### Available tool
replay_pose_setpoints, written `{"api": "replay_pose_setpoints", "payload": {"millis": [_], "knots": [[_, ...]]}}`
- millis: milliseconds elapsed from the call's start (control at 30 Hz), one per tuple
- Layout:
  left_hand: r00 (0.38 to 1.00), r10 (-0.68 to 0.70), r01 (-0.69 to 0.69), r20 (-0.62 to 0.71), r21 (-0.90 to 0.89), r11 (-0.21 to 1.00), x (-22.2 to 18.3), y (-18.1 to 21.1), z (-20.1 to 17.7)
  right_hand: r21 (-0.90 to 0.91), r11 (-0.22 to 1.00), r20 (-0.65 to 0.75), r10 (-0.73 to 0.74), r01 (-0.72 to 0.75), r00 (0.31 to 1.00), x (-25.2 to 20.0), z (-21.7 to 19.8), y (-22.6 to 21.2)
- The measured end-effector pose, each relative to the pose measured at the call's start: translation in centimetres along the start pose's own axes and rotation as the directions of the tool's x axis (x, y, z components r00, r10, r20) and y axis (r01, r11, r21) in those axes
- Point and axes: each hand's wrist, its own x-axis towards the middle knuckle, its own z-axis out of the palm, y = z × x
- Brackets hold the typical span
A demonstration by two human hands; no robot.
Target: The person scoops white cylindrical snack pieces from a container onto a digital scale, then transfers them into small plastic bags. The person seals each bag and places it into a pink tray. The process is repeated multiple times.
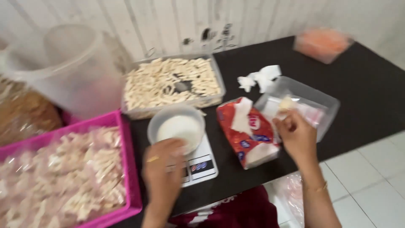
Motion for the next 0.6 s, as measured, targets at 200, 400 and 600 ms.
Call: {"api": "replay_pose_setpoints", "payload": {"millis": [200,400,600], "knots": [[0.833,0.537,-0.553,0.134,0.174,0.815,3.1,4.3,15.7,-0.330,0.942,0.271,0.162,-0.066,0.949,6.5,-1.6,5.4],[0.785,0.263,-0.327,0.561,0.015,0.945,2.8,4.5,23.4,-0.578,0.815,0.484,0.299,0.044,0.822,7.0,-2.1,3.3],[0.829,0.345,-0.368,0.440,-0.034,0.929,1.8,3.5,24.2,-0.594,0.798,0.529,0.288,0.105,0.798,7.0,-1.9,6.0]]}}
